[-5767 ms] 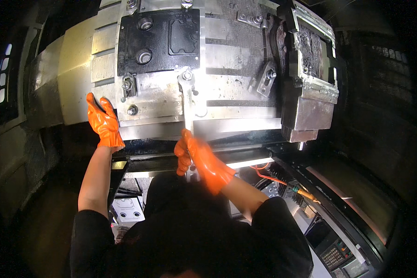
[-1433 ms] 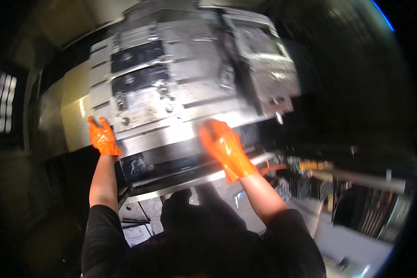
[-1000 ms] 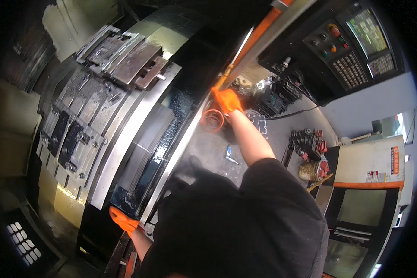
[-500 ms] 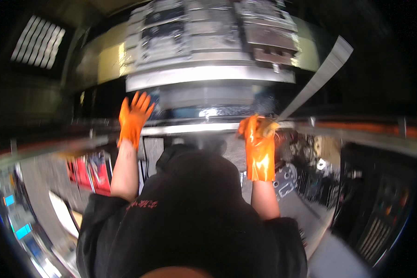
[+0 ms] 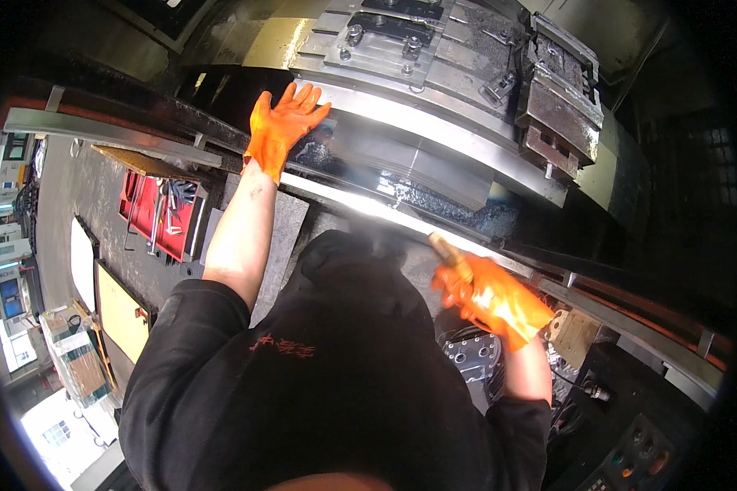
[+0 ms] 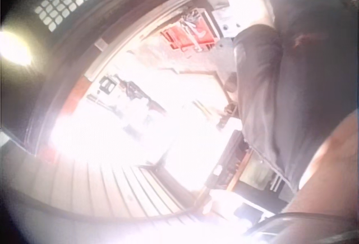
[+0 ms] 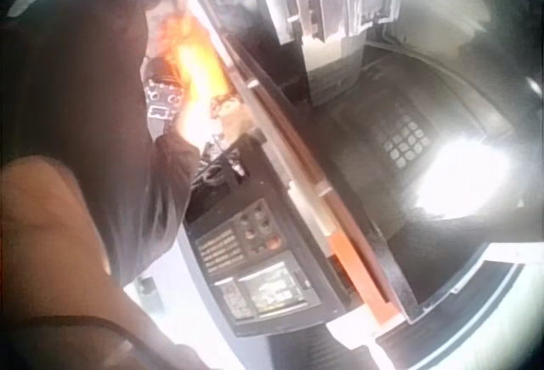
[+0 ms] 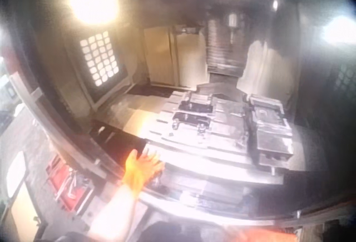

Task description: The person uses an air blow gun to remove debris from a metal part, then wipes the part with a cloth. They repeat this process on multiple metal parts, blowing and wiping each one before placing them on a machine table.

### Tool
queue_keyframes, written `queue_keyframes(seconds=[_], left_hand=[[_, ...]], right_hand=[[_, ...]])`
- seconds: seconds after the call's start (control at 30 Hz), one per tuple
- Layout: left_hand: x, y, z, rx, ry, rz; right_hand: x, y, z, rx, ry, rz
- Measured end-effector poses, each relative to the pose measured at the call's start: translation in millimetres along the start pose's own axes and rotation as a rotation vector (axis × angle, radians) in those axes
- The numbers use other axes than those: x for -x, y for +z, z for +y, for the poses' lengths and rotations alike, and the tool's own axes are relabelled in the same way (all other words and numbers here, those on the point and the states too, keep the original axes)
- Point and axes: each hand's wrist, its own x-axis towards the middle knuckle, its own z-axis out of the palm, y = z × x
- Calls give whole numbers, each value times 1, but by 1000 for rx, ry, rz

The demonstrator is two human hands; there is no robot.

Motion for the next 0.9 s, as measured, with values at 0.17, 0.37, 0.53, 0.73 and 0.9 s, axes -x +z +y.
queue_keyframes(seconds=[0.17,0.37,0.53,0.73,0.9], left_hand=[[-22,-13,21,-49,-68,45],[-51,-32,36,-168,-81,3],[-18,-20,26,-711,-163,-290],[-59,-164,31,-1578,-342,11],[35,-352,51,-1520,-428,413]], right_hand=[[0,18,-47,226,36,-104],[-8,17,-66,238,41,-124],[-9,-15,-28,-299,124,328],[-29,-87,-101,42,126,976],[-70,-169,-146,227,171,865]])
